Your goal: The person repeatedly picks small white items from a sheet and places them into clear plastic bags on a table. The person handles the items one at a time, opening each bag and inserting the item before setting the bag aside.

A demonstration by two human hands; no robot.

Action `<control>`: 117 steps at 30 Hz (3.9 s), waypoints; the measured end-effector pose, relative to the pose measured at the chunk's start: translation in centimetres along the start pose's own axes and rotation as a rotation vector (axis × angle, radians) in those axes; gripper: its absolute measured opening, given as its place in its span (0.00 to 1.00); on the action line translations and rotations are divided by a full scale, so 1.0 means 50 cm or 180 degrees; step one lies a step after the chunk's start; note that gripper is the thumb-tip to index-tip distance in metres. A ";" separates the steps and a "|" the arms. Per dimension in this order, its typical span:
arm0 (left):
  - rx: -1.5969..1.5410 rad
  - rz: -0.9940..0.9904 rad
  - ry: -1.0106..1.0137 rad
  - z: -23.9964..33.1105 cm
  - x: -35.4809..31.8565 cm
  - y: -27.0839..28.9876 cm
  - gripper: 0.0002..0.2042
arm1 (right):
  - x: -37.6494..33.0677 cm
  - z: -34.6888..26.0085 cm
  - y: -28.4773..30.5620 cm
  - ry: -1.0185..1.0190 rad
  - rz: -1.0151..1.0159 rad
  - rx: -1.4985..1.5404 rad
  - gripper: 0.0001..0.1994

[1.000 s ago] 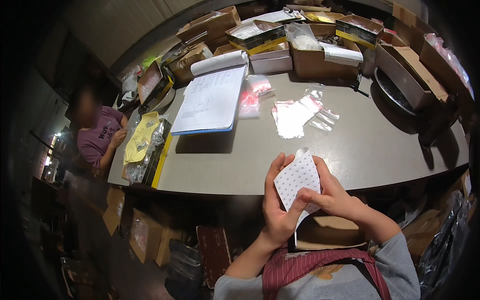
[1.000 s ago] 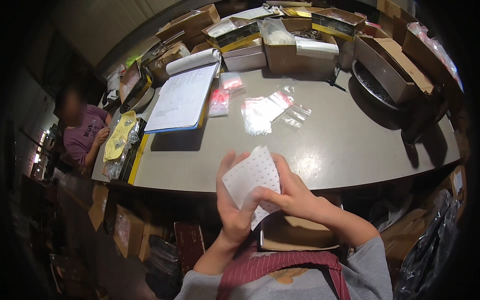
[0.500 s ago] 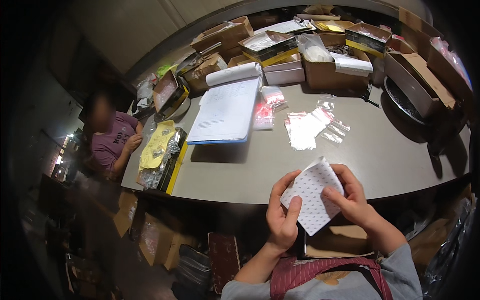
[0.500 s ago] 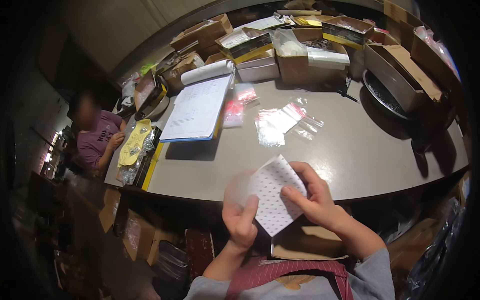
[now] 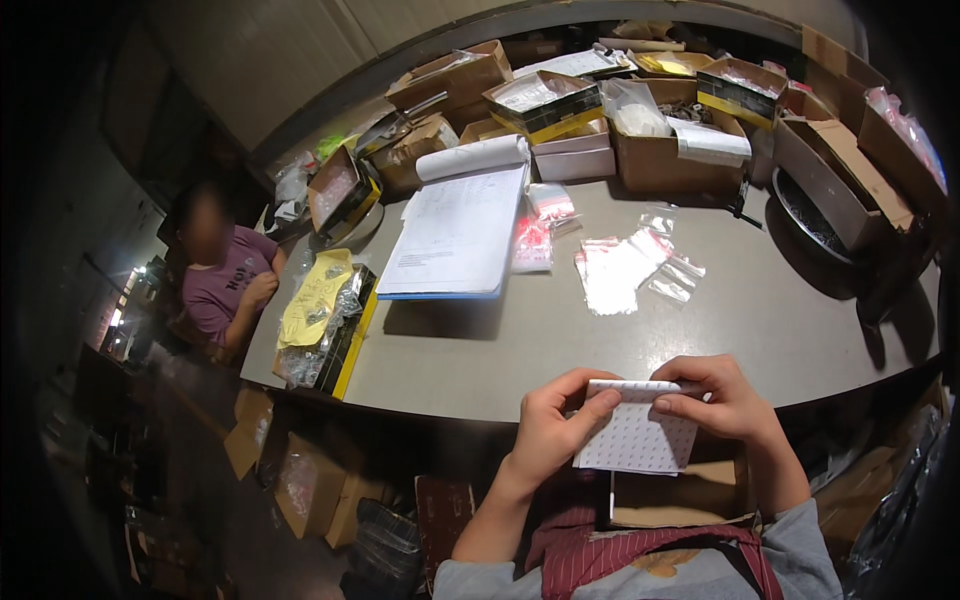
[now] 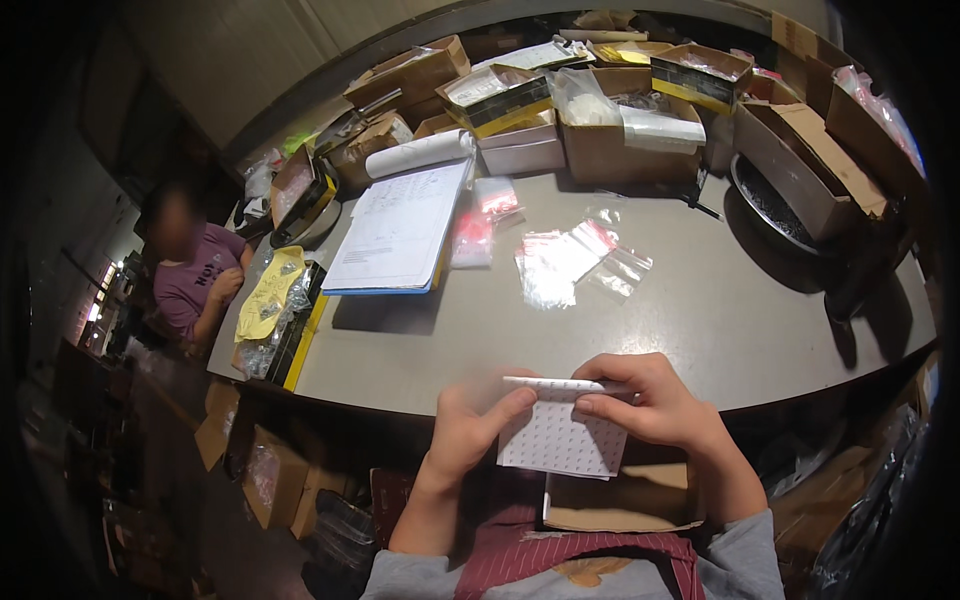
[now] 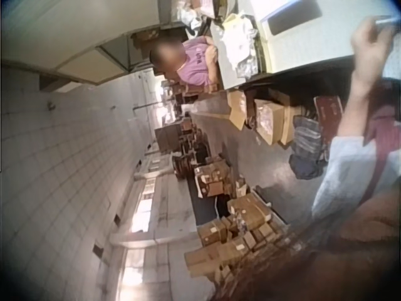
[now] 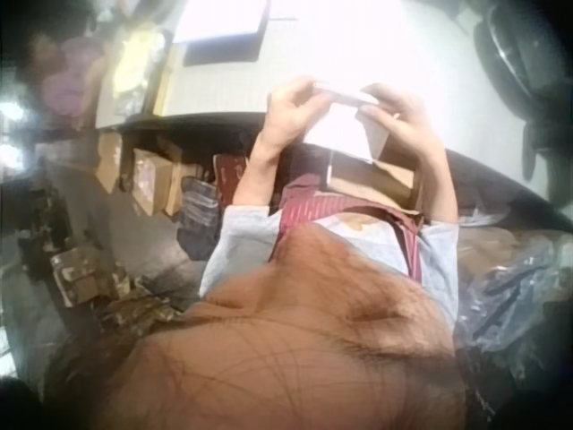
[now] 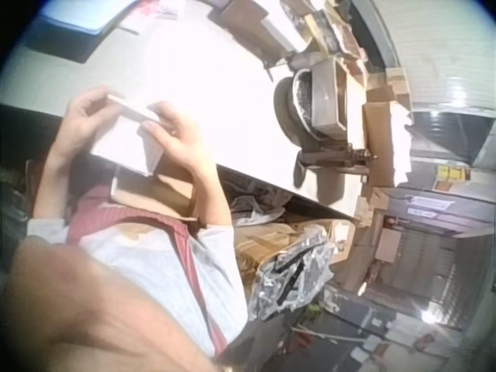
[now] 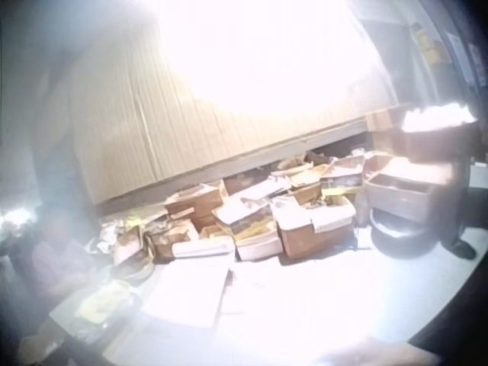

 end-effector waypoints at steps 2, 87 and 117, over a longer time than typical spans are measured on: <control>-0.0161 -0.0166 0.0213 0.006 0.005 0.001 0.09 | 0.006 0.010 -0.006 -0.0121 -0.0230 -0.0062 0.13; 0.0611 -0.1187 -0.0669 -0.091 0.087 -0.034 0.09 | 0.125 0.107 0.192 -0.1317 -0.0065 -0.2673 0.21; -0.1169 0.0295 0.0220 -0.087 0.047 0.014 0.06 | 0.187 0.136 0.254 -0.0812 0.0327 -0.1101 0.08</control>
Point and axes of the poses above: each hand's wrist, its own x-axis towards the middle knuckle, its own y-axis out of the back of the hand, z = x × y, the point moved 2 cm from there along x, towards the middle knuckle, and after that the axes turned 1 degree about -y, right-handed, at the moved point
